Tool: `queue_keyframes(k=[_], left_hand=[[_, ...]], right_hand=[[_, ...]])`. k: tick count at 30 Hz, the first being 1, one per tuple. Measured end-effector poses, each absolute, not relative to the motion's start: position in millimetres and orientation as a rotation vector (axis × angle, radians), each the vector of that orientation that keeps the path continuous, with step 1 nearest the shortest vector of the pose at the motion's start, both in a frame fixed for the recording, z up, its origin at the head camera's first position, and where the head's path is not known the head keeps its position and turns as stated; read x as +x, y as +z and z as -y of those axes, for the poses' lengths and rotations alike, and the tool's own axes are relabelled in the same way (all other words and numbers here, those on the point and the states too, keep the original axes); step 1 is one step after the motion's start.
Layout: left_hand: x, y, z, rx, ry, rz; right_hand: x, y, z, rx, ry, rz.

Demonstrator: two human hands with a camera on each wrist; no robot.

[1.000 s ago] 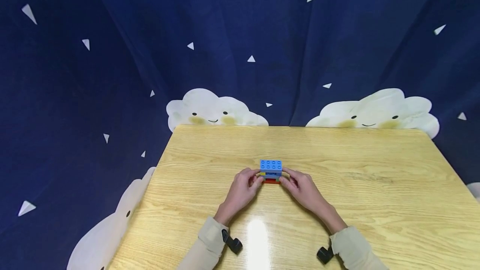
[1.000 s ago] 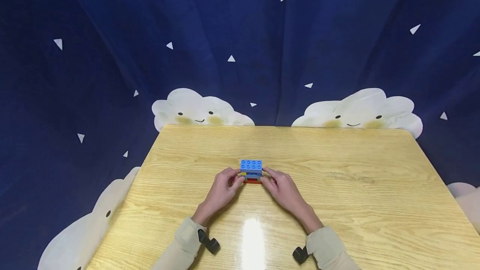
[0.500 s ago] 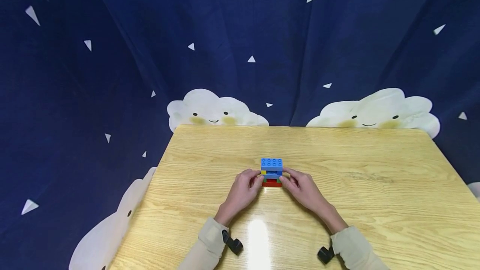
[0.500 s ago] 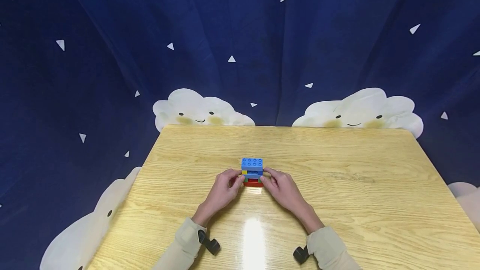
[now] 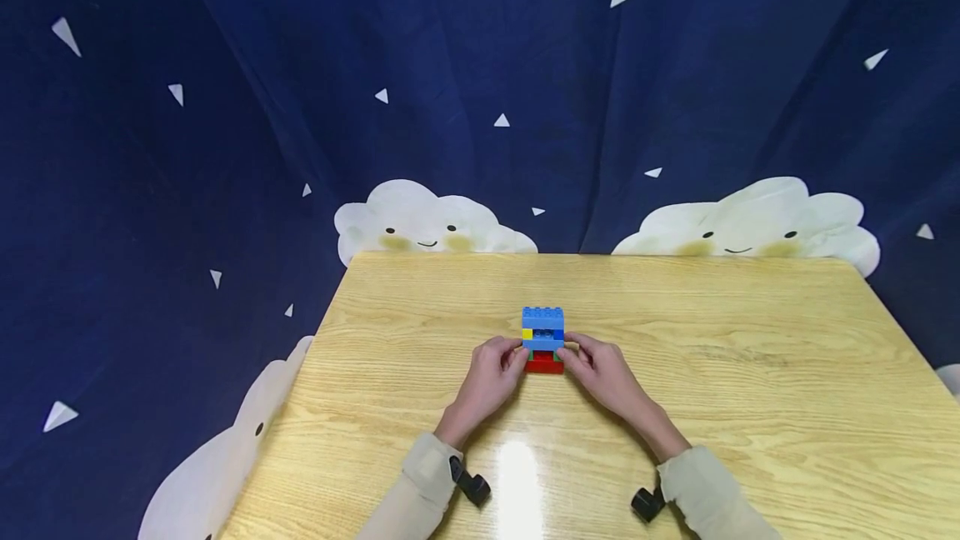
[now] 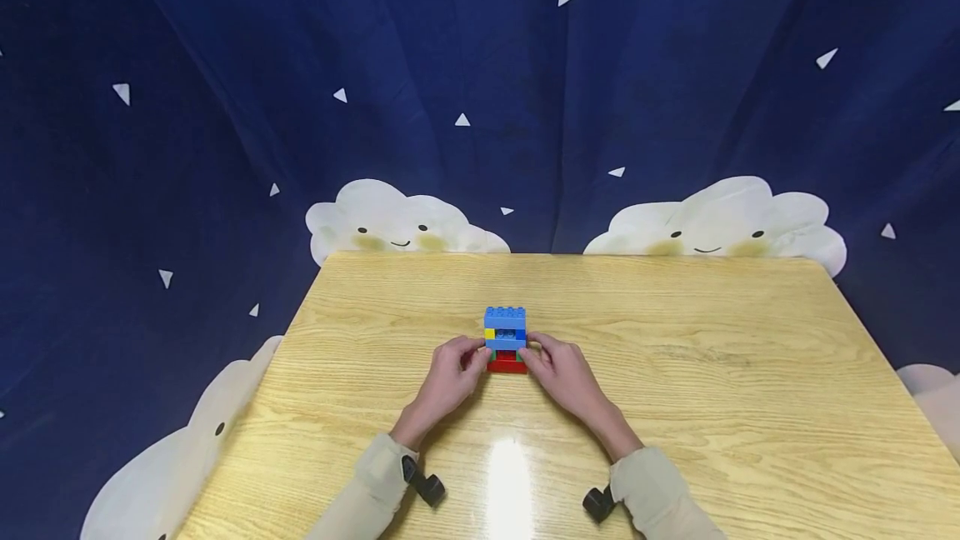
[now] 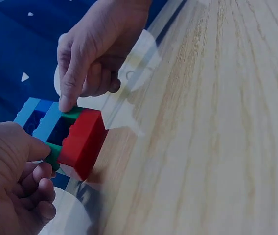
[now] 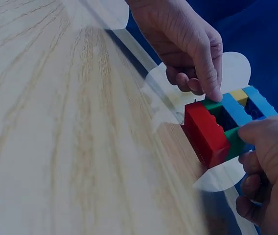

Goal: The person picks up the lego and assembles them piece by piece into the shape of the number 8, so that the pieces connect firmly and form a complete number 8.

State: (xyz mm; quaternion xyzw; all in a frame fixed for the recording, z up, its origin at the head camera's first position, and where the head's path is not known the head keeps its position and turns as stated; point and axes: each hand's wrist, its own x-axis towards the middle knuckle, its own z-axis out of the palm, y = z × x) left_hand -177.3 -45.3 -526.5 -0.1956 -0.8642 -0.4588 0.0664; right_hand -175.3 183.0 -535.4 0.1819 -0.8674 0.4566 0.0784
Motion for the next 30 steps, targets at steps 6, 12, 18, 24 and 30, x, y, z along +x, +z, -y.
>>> queue_keyframes(k=[6, 12, 18, 24, 30], left_hand=[[-181.5, -528.8, 43.5, -0.551, -1.431, 2.599], [-183.4, -532.4, 43.1, -0.541, -1.491, 2.561], [-184.2, -534.5, 44.4, -0.539, -1.498, 2.572], [-182.9, -534.8, 45.0, -0.528, -1.540, 2.597], [-180.9, -534.5, 45.3, -0.510, -1.569, 2.627]], right_hand=[[-178.6, -532.7, -178.8, 0.475, 1.342, 2.652], [-180.0, -532.5, -175.2, 0.464, 1.333, 2.682], [-179.3, -531.9, -172.5, 0.499, 1.290, 2.731], [-175.6, -530.6, -171.9, 0.525, 1.218, 2.801], [-172.7, -531.0, -170.9, 0.524, 1.129, 2.850]])
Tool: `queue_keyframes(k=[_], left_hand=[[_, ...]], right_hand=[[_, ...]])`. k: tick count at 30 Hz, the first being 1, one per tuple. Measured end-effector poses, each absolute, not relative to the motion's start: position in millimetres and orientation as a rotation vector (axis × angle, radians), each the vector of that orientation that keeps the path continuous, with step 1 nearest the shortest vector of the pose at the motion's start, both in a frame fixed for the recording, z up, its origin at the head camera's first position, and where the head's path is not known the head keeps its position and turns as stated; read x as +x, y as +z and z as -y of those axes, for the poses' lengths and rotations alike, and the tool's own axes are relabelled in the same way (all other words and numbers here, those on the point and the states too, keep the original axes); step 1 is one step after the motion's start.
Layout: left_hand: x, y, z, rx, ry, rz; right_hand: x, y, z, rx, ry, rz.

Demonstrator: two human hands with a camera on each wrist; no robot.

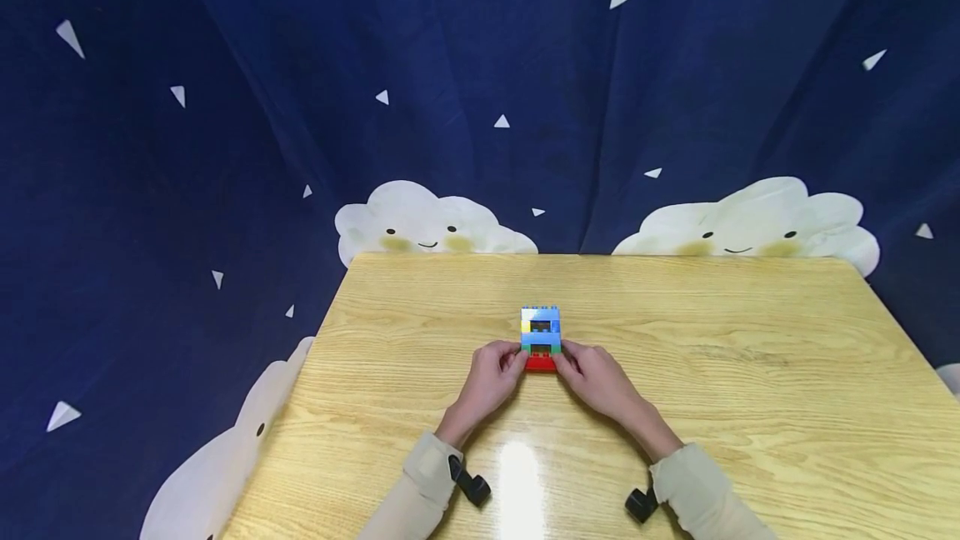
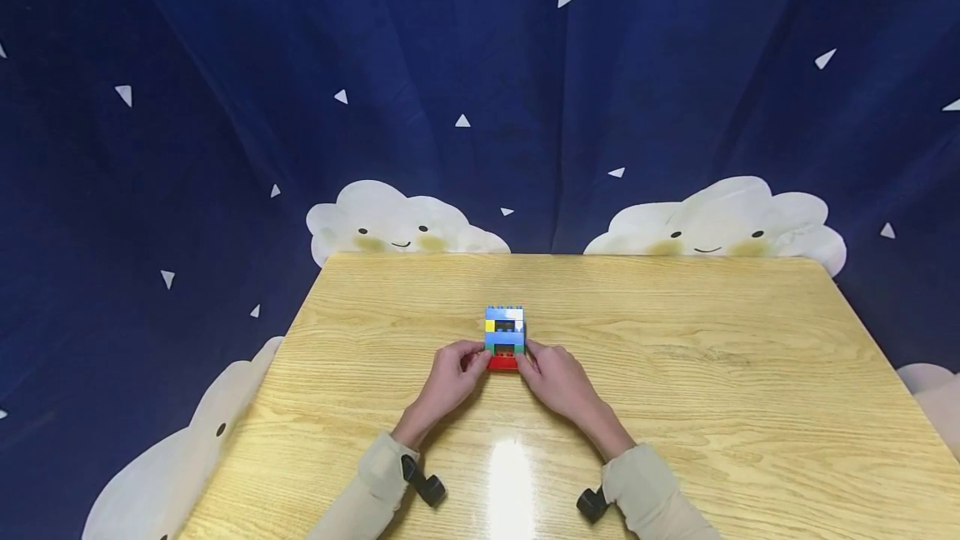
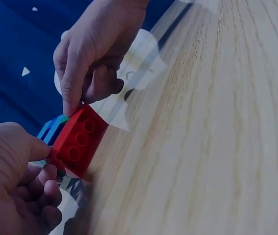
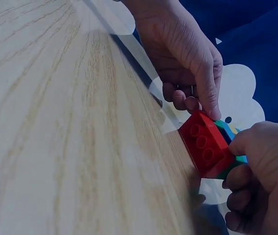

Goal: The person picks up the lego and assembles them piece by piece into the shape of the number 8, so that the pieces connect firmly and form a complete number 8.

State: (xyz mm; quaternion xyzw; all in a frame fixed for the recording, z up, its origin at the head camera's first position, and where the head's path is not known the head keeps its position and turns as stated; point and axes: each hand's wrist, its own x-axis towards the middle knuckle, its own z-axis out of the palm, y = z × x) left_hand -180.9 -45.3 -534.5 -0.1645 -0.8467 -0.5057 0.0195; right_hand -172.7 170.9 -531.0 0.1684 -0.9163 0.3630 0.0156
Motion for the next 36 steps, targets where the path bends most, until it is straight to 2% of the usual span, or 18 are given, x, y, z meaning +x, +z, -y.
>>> queue_keyframes(k=[10, 36], left_hand=[[-181.3, -534.8, 45.2, -0.529, -1.520, 2.683], [-179.6, -533.0, 45.3, -0.512, -1.442, 2.733]], right_hand=[[-172.1, -531.3, -168.0, 0.542, 0.959, 2.891], [-169.0, -535.7, -168.6, 0.530, 0.923, 2.826]])
